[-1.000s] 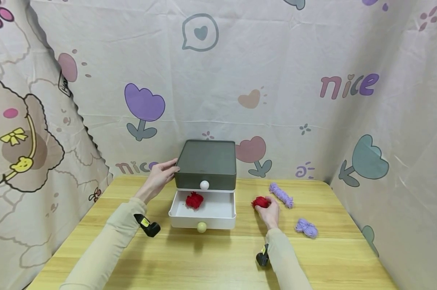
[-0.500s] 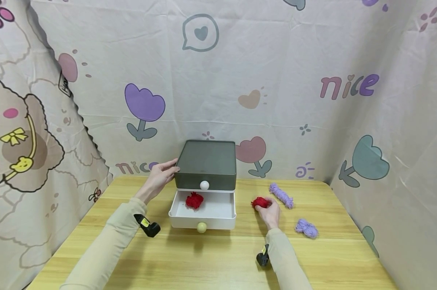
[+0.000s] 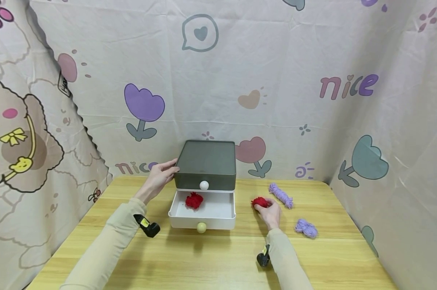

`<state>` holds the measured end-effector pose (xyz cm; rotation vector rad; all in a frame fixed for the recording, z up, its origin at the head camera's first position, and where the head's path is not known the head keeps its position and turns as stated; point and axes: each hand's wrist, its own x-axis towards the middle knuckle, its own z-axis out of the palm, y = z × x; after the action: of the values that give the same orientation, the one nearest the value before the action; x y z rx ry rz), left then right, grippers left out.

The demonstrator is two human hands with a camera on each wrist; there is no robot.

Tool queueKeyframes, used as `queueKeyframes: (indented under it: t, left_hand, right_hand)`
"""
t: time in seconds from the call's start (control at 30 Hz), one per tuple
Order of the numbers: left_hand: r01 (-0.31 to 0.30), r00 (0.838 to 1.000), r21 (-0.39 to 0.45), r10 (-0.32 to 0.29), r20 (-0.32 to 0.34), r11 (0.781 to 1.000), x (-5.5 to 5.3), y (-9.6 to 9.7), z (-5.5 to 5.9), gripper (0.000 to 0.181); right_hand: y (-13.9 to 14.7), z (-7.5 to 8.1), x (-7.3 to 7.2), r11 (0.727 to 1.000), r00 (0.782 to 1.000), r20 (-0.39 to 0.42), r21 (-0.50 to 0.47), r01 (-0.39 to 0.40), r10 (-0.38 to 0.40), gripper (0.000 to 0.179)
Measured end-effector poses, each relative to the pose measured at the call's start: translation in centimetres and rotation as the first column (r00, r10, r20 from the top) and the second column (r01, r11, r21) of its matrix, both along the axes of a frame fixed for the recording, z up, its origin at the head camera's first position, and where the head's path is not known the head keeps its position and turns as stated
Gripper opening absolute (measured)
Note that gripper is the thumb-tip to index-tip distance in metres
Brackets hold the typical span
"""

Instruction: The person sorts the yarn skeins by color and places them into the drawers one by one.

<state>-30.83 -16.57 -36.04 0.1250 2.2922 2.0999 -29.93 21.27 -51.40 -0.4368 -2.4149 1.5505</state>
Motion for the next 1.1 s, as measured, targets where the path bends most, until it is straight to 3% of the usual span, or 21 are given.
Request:
queueKeyframes:
  t: [0.23, 0.57, 1.1]
  left_hand:
    - [0.003, 1.0, -0.002, -0.003, -0.005, 1.0, 0.1, 0.1, 0.1, 0.055]
    - [0.007, 1.0, -0.003, -0.007, -0.009, 1.0, 0.0, 0.1, 0.0, 0.055]
    - [0.006, 1.0, -0.013, -0.006, -0.005, 1.0, -0.1, 0.0, -0.1, 0.055]
  right_hand:
    - [0.0, 0.5, 0.5, 1.0, 1.0, -0.006, -0.019, 0.004, -0.004, 0.049]
    - [-0.5, 1.6, 1.0, 0.992, 1.0, -0.008, -0.124, 0.018, -0.02, 0.053]
    - [-2.2, 5.0, 3.0, 0.976, 0.996, -0.092, -0.216, -0.033, 0.014, 0.053]
